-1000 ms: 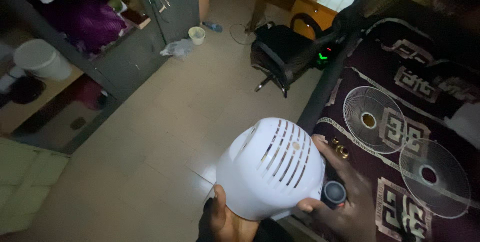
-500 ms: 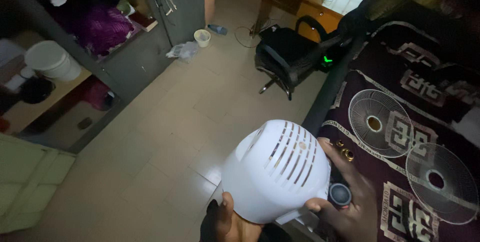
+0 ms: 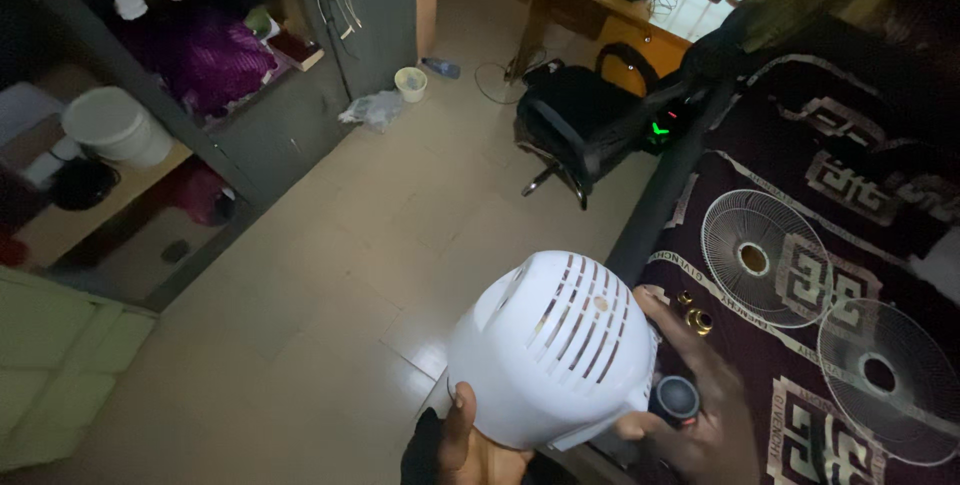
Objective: The person works on a small electric fan on a bed, using a screwdriver to unscrew the white plastic fan cover and separate it from the motor base. They handle the cover and motor housing, align the cover back onto the base, and press the parts together by hand.
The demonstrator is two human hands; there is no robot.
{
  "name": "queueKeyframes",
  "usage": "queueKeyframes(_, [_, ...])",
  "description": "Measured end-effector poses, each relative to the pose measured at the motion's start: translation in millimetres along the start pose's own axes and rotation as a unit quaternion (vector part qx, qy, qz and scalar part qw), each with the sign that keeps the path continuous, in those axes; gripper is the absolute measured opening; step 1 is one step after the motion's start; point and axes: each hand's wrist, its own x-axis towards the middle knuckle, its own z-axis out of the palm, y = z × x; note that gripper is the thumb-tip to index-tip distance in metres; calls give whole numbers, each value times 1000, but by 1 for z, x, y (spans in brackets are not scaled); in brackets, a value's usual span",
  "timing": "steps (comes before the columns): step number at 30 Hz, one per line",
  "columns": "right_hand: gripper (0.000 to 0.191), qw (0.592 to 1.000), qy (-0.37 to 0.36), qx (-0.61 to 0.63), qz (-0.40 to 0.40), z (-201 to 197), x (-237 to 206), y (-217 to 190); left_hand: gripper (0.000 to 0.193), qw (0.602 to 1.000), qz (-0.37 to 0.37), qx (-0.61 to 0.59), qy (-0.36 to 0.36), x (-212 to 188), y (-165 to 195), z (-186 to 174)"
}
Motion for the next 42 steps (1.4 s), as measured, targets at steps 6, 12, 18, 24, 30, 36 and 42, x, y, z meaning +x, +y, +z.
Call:
queueKeyframes(6, [93, 999, -29, 8, 11, -23, 11, -11, 98, 1000, -19, 24, 5, 4, 14, 28])
queueKeyframes(12, [98, 996, -23, -72, 55, -19, 17, -27, 104, 999, -25, 31, 15, 9, 17, 31])
queueKeyframes(18, [101, 987, -69, -145, -10, -3, 26, -37, 111, 994, -44, 62, 81, 9, 16, 19])
queueKeyframes(24, [96, 988, -53, -109, 93, -2, 27, -37, 110, 997, -24, 57, 42, 10, 16, 18])
queueKeyframes(30, [93, 989, 15, -147, -7, -6, 25, -30, 111, 997, -43, 56, -21, 7, 24, 21])
queueKeyframes(36, [100, 989, -8, -129, 68, -5, 18, -23, 110, 998, -30, 45, -26, 6, 22, 19])
queueKeyframes(42, [90, 990, -23, -135, 36, -6, 21, -28, 110, 999, -16, 45, 4, 5, 18, 14])
